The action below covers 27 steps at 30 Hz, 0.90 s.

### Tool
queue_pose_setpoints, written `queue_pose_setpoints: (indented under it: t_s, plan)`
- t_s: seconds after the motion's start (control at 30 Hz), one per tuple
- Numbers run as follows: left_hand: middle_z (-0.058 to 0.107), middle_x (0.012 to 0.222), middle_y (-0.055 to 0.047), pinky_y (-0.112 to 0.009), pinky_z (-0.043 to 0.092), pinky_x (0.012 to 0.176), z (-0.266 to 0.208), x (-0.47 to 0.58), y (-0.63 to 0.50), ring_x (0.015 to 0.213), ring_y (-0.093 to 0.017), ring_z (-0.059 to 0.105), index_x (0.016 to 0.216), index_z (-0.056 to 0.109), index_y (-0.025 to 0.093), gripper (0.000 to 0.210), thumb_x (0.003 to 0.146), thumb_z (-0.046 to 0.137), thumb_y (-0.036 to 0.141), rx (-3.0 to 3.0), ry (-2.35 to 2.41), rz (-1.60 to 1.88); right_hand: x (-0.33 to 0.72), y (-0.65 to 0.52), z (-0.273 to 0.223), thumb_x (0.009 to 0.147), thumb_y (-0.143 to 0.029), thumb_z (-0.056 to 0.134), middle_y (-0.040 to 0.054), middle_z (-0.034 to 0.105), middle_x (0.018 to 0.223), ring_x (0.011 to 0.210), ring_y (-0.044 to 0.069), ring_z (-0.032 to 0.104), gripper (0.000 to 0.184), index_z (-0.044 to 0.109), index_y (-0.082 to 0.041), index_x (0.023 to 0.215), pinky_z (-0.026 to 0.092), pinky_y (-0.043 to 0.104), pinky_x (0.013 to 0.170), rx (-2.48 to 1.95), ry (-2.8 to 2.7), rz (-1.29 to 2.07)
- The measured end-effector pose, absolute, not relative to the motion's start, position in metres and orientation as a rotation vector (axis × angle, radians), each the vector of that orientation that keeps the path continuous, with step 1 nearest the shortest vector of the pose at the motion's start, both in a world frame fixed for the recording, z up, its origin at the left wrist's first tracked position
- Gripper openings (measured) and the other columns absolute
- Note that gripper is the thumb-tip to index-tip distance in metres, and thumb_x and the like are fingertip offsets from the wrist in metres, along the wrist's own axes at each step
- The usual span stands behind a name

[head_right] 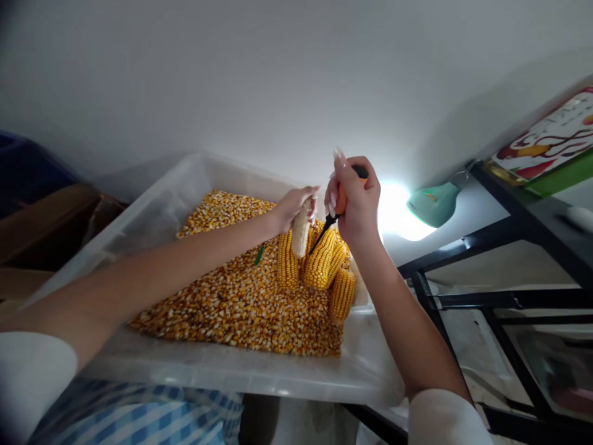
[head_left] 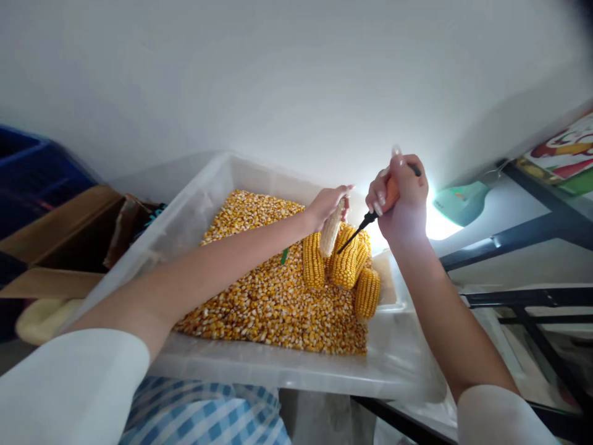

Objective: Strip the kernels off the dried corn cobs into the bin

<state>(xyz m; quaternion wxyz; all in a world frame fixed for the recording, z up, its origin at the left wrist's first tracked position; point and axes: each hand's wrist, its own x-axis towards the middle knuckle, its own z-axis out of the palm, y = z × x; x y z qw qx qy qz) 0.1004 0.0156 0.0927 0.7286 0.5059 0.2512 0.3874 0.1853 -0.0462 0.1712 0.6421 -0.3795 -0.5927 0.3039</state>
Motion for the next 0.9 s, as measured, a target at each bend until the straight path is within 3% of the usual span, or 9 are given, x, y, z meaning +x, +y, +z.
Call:
queue_pose_setpoints:
  t_s: [0.2, 0.5, 0.7, 0.9]
  plan:
    - [0.041, 0.041, 0.003, -0.023, 0.04, 0.049, 0.103, 0.091, 0.016, 0.038, -0.007, 0.044, 0.052, 0.041, 0.017, 0.044, 0.08, 0.041, 0.052, 1.091, 0.536, 0.866, 0.166, -0.052, 0.187, 0.075, -0.045, 0.05, -0.0061, 0.027, 0.034, 0.026, 0.007, 0.025, 0.043, 0.027, -0.021, 0.047, 0.019, 0.025, 0.028, -0.783, -1.353, 0.844]
    - [0.046, 0.044, 0.001, -0.023, 0.041, 0.051, 0.113, 0.089, -0.004, 0.042, -0.007, 0.049, 0.053, 0.045, 0.015, 0.045, 0.079, 0.044, 0.051, 1.228, 0.472, 0.831, 0.165, -0.075, 0.183, 0.066, -0.034, 0.047, -0.0055, 0.023, 0.035, 0.026, 0.007, 0.023, 0.03, 0.028, -0.022, 0.046, 0.015, 0.026, 0.026, -0.776, -1.339, 0.862]
    - [0.043, 0.041, 0.001, -0.025, 0.038, 0.049, 0.11, 0.091, -0.004, 0.042, -0.009, 0.049, 0.056, 0.049, 0.014, 0.046, 0.081, 0.041, 0.053, 1.187, 0.573, 0.935, 0.163, -0.083, 0.184, 0.07, -0.042, 0.048, -0.0061, 0.024, 0.034, 0.027, 0.007, 0.025, 0.041, 0.022, -0.022, 0.048, 0.023, 0.025, 0.029, -0.884, -1.473, 0.823]
    - [0.043, 0.044, 0.0, -0.026, 0.038, 0.051, 0.1, 0.094, 0.012, 0.049, -0.012, 0.053, 0.06, 0.05, 0.014, 0.046, 0.083, 0.036, 0.052, 1.205, 0.588, 0.985, 0.159, -0.093, 0.19, 0.067, -0.044, 0.054, -0.005, 0.024, 0.032, 0.027, 0.008, 0.029, 0.046, 0.022, -0.021, 0.043, 0.022, 0.024, 0.027, -0.805, -1.481, 0.811]
